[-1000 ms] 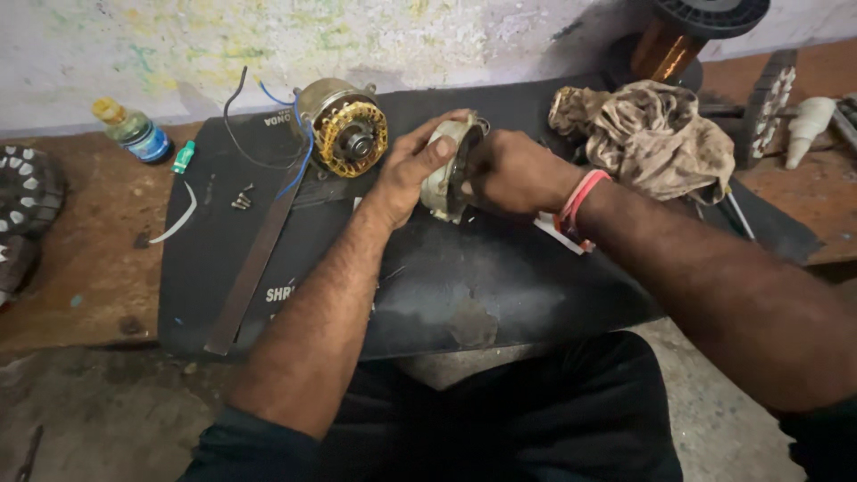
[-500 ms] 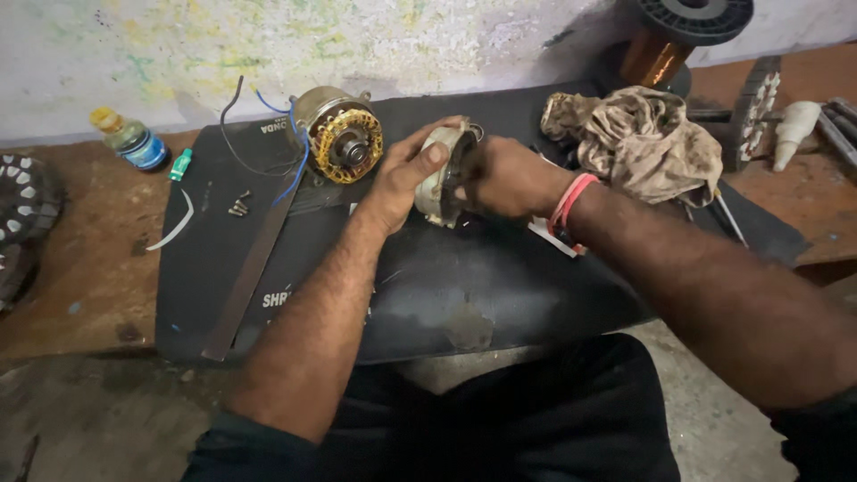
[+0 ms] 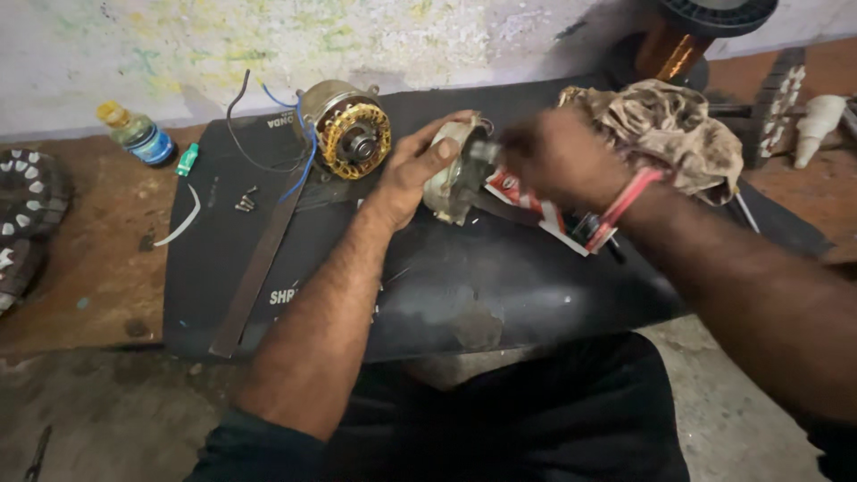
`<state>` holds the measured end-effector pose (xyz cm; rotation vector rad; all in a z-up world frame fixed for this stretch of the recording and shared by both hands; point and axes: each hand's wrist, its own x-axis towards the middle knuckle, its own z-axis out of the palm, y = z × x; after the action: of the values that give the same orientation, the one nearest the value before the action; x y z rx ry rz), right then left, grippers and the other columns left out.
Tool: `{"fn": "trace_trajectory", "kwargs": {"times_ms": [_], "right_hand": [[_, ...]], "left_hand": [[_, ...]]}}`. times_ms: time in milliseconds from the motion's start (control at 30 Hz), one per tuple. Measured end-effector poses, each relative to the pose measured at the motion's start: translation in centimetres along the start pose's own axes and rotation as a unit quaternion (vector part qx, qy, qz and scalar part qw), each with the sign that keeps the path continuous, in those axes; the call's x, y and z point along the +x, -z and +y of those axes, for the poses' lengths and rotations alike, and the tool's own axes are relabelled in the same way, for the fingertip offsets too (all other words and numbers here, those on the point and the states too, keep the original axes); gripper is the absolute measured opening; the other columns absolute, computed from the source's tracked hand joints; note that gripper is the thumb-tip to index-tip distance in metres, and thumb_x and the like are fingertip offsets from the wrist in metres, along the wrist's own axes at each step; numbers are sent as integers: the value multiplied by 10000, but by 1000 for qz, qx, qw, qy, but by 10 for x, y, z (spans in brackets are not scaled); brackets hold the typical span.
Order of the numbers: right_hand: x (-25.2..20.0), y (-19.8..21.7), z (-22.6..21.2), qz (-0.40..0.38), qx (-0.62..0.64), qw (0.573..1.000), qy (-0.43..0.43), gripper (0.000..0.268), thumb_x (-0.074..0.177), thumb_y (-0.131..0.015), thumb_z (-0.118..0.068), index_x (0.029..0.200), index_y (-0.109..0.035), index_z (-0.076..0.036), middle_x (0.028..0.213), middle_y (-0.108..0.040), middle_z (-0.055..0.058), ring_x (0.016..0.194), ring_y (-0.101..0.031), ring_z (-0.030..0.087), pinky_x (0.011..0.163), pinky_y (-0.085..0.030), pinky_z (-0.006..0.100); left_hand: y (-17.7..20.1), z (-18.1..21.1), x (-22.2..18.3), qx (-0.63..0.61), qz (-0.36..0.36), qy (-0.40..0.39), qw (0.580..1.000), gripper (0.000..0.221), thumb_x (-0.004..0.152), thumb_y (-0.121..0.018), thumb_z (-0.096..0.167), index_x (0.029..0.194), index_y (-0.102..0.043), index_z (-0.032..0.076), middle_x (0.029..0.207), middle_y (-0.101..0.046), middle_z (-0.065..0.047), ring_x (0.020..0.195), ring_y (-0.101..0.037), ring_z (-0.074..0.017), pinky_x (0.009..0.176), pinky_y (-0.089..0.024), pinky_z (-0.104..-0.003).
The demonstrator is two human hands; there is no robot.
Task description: The person cleans the interior of a motor housing with a cloth, then inserts wires and assembles the motor components by hand.
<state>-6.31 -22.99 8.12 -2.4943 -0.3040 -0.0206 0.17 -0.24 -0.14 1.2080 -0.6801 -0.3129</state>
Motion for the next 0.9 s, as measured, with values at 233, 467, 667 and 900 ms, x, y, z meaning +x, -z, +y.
{"fn": "trace_trajectory", "kwargs": {"times_ms": [233, 467, 667, 900], "right_hand": [[8, 4, 22, 292, -295, 889, 195, 148, 868, -642, -79, 989, -702, -17, 928, -682, 198, 805, -653, 400, 713, -514, 507], [-33, -51, 5, 155, -83, 966, 192, 211, 862, -766, -232, 975, -705, -65, 957, -656, 142, 912, -622, 373, 791, -497, 504], [-19, -63, -1, 146, -138, 961, 192, 189, 741, -755, -152, 912, -735, -74, 865, -687, 158, 828, -650, 390, 692, -491, 519], [7, -27, 12, 101, 130, 986, 26, 68, 798, -700, -14, 848, -658, 3, 680, -656, 158, 586, -642, 290, 509, -473, 401]], "left_hand": [[0, 4, 4, -10, -15, 4, 1000, 802, 893, -771, 508, 1490, -541, 23, 1425, -622, -125, 1284, -598, -214, 1110, -480, -348], [4, 14, -2, 68, 4, -40, 997, 806, 896, -774, 496, 1517, -539, 38, 1356, -673, -125, 1226, -619, -203, 1074, -496, -334], [2, 16, -3, 121, 29, -38, 992, 770, 907, -772, 481, 1498, -557, 38, 1358, -677, -122, 1242, -620, -194, 1087, -491, -321], [9, 10, 2, 92, 36, -25, 995, 746, 952, -732, 500, 1501, -547, 30, 1394, -655, -117, 1255, -591, -197, 1086, -475, -327]]}}
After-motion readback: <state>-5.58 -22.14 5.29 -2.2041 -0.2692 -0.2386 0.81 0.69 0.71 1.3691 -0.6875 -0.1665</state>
